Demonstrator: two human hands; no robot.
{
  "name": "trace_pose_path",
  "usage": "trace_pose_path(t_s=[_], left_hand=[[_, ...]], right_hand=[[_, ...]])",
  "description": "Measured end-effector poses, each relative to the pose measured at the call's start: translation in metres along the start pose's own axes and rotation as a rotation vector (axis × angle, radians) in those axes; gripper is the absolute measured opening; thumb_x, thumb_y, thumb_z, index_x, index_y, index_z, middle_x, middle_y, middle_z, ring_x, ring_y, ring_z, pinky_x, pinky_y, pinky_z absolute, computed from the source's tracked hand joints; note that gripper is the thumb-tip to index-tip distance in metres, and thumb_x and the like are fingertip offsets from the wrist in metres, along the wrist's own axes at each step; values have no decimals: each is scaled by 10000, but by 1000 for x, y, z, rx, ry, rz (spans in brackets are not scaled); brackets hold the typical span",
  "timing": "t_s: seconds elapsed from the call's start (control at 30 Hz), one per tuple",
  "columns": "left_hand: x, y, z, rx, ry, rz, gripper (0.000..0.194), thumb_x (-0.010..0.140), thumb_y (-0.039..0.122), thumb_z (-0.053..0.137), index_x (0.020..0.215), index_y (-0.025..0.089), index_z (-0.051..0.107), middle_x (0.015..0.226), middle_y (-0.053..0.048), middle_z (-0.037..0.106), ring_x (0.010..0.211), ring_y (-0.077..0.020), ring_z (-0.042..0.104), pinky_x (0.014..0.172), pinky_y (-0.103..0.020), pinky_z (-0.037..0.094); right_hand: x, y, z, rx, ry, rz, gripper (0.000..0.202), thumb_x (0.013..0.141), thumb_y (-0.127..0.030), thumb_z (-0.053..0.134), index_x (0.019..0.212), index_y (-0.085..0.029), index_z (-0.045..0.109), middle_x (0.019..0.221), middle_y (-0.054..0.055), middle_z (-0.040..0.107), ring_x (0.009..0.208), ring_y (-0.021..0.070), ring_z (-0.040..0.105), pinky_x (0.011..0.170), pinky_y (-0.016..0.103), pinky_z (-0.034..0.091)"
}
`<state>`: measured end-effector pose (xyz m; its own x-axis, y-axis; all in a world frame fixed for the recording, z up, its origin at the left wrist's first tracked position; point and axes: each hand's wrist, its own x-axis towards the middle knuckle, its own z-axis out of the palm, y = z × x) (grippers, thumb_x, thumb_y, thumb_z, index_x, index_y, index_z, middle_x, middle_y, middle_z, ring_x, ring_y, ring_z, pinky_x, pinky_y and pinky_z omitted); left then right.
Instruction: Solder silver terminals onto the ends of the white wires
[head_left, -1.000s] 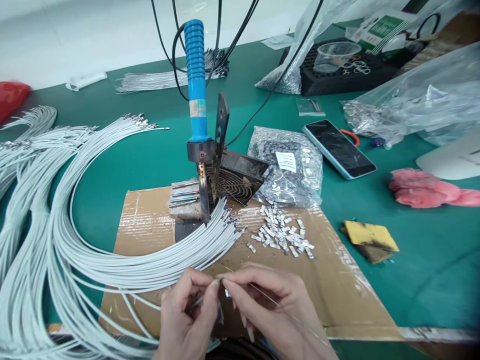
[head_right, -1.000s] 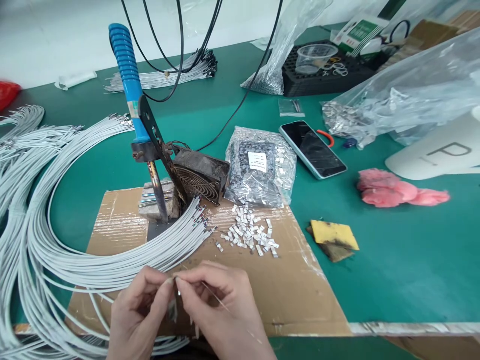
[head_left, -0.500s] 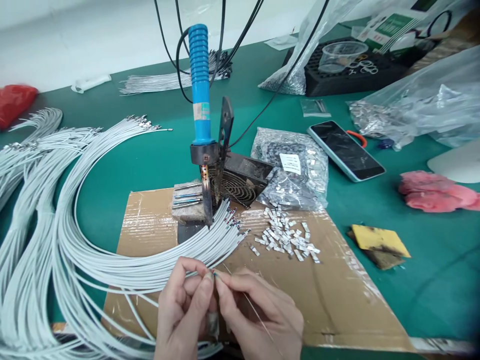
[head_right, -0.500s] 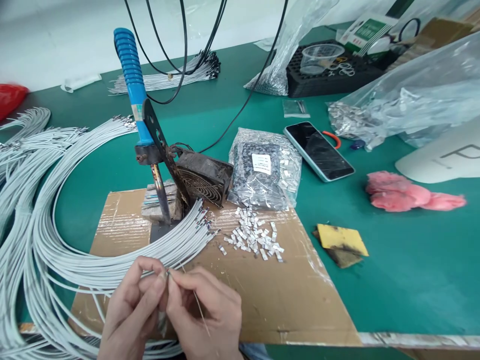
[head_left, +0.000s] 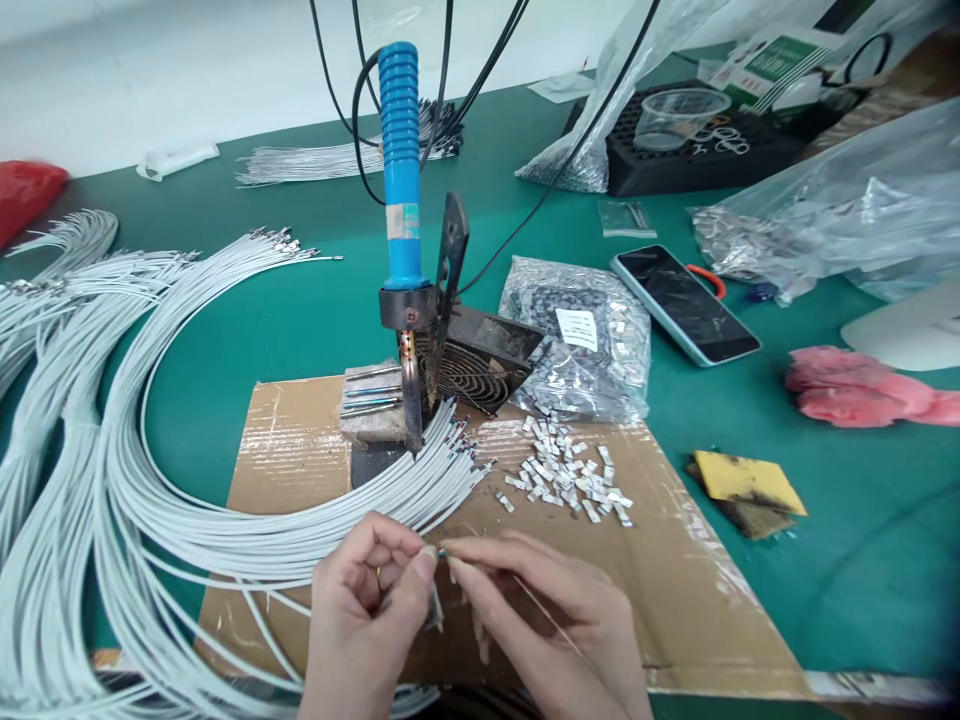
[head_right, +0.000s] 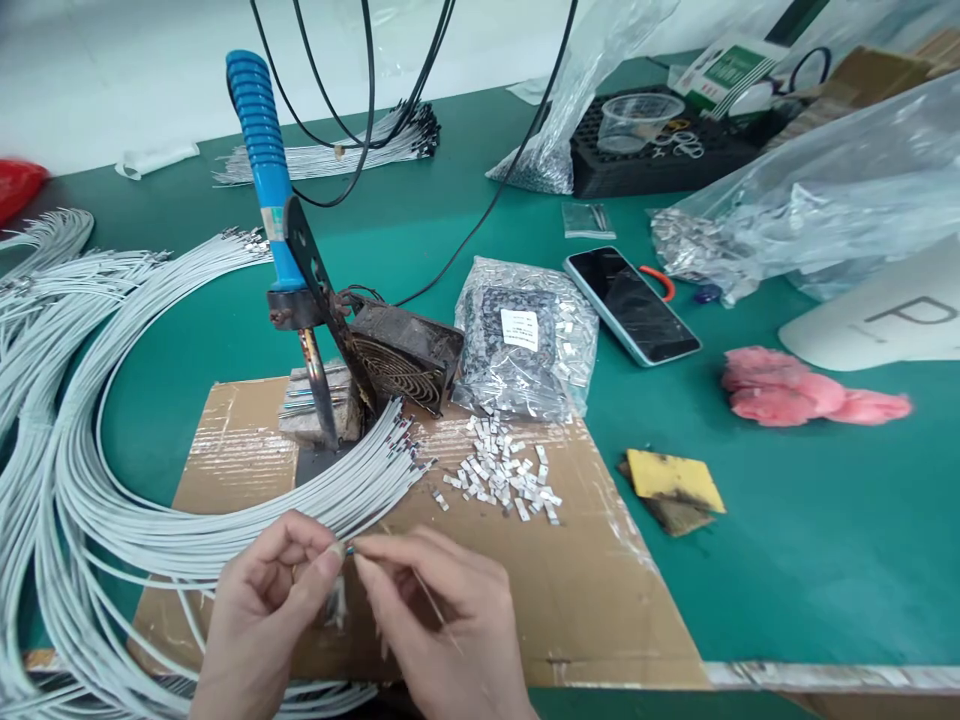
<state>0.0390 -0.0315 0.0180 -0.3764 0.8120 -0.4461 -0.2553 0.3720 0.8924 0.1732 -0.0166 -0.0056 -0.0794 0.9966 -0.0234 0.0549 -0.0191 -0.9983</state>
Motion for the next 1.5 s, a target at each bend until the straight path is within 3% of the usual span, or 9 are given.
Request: trace_pose_path(t_s=[0.13, 0.27, 0.5, 0.7, 0.9, 1.03, 1.23, 1.3, 1.5], left_hand=[[1, 0, 0, 32, 3, -2, 238, 624, 241, 905, 623, 157, 683, 500, 48, 560, 464, -63, 402, 464, -147, 293], [2, -1, -3, 98, -2, 45, 206, 653, 253, 879, 628, 171, 691, 513, 48, 542, 475, -73, 378, 461, -165, 274], [3, 0, -4, 148, 7, 68, 215, 671, 272, 873, 641, 162, 691, 508, 60, 508, 477, -54, 329, 467, -146, 239], [0, -12, -2, 209, 52, 172, 231, 743, 334, 849, 675, 195, 677, 584, 17, 621, 502, -98, 516, 464, -151, 391], [-2, -30, -5, 333, 74, 262, 258, 846, 386, 779, 701, 202, 671, 611, 1, 644, 488, -98, 540, 441, -159, 376], [-4, -29, 2, 233, 69, 255, 259, 836, 390, 813, 738, 208, 655, 593, 22, 652, 484, -85, 562, 457, -138, 388], [-3, -12, 8, 43, 48, 104, 414, 773, 526, 869, 731, 195, 623, 528, 66, 583, 450, -51, 442, 455, -121, 334], [-1, -6, 7, 35, 20, 66, 413, 738, 484, 902, 703, 185, 619, 527, 72, 556, 455, -45, 414, 459, -122, 313], [5, 2, 3, 114, 16, 38, 327, 688, 352, 923, 665, 165, 655, 510, 74, 515, 449, -36, 336, 454, -133, 235]], right_hand=[[1, -6, -3, 84, 206, 263, 154, 770, -349, 840, 682, -227, 809, 478, -20, 639, 404, 135, 591, 421, 218, 532], [3, -11, -2, 199, 256, 348, 183, 735, -397, 879, 690, -228, 823, 523, -8, 669, 437, 127, 601, 434, 199, 557], [6, -13, -2, 271, 112, 364, 233, 722, -438, 902, 711, -209, 859, 583, -1, 651, 443, 99, 557, 451, 198, 503], [4, -14, -1, 286, -48, 507, 313, 779, -497, 851, 864, -199, 896, 590, -15, 586, 473, 97, 508, 451, 205, 431], [6, -17, 3, 384, -9, 562, 335, 701, -507, 920, 779, -184, 883, 506, -34, 550, 433, 56, 437, 429, 165, 372], [1, -11, 14, 461, 49, 569, 353, 688, -525, 928, 734, -181, 864, 494, -20, 587, 397, 43, 421, 404, 156, 390], [-8, -5, 31, 275, 241, 303, 139, 745, -330, 870, 646, -235, 855, 521, -11, 594, 477, 88, 479, 458, 182, 426], [-6, -6, 28, 238, 223, 262, 90, 749, -278, 858, 666, -242, 867, 558, 2, 636, 507, 96, 515, 486, 187, 446], [10, -9, 6, 415, 203, 461, 267, 709, -469, 922, 728, -212, 851, 521, -28, 629, 373, 47, 487, 381, 136, 456]])
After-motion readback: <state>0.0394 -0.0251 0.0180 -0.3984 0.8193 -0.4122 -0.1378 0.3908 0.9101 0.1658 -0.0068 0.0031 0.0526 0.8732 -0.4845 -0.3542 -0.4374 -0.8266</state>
